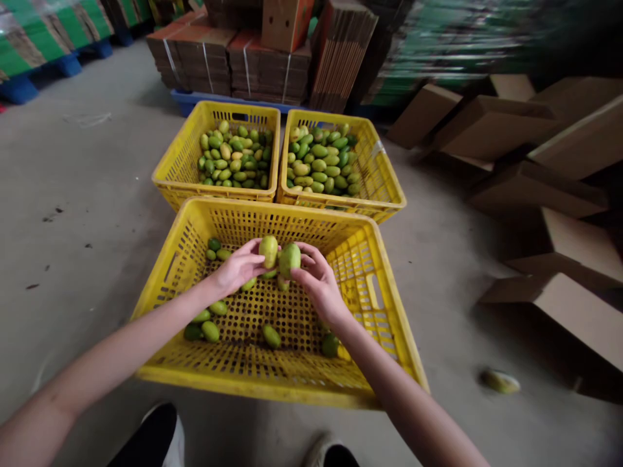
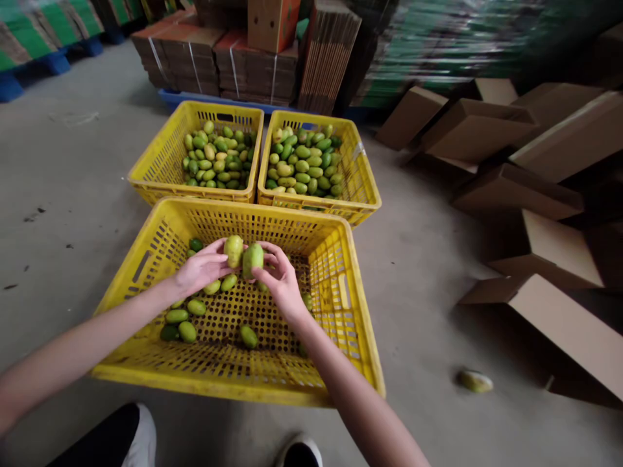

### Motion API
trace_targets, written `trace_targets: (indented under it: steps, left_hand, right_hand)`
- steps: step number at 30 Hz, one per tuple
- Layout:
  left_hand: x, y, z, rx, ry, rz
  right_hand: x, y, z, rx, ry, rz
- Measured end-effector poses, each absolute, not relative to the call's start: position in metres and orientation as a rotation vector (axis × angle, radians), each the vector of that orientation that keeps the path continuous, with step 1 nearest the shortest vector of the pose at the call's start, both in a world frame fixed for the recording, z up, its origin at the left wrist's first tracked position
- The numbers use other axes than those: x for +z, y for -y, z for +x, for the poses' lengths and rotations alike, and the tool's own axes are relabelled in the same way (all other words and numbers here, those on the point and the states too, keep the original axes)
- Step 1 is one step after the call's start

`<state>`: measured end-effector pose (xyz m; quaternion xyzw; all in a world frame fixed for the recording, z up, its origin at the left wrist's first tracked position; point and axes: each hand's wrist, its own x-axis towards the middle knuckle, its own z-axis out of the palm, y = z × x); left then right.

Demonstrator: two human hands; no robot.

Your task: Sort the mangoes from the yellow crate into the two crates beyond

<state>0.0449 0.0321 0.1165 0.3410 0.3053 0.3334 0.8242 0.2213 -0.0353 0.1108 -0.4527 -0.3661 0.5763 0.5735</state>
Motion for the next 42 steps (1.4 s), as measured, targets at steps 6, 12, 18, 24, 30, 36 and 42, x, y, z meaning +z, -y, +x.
trace_targets:
  steps: [6, 12, 18, 24, 30, 36, 42]
  left_hand:
    - [0.120, -0.053, 0.062, 0.751, -0.657, 0.626]
    - [0.105, -0.042, 0.060, 0.729, -0.674, 0.571]
    - [0.107, -0.041, 0.062, 0.767, -0.795, 0.477]
    - [0.098, -0.039, 0.063, 0.716, -0.784, 0.461]
    - [0.102, -0.036, 0.059, 0.705, -0.690, 0.438]
    - [0.099, -0.033, 0.061, 0.748, -0.751, 0.533]
    - [0.095, -0.035, 0.060, 0.705, -0.852, 0.468]
  right_hand:
    - [0.120, 0.019, 0.217, 1.429, 0.655, -0.873]
    - [0.101, 0.034, 0.208, 1.400, 0.551, -1.070]
    - [0.092, 0.029, 0.209, 1.410, 0.513, -1.083]
    - [0.088, 0.027, 0.212, 1.491, 0.463, -1.111]
    - [0.100, 0.029, 0.214, 1.480, 0.451, -1.045]
    - [0.104, 0.033, 0.214, 1.456, 0.450, -0.992]
    - [0.093, 0.025, 0.220, 1.436, 0.411, -1.137]
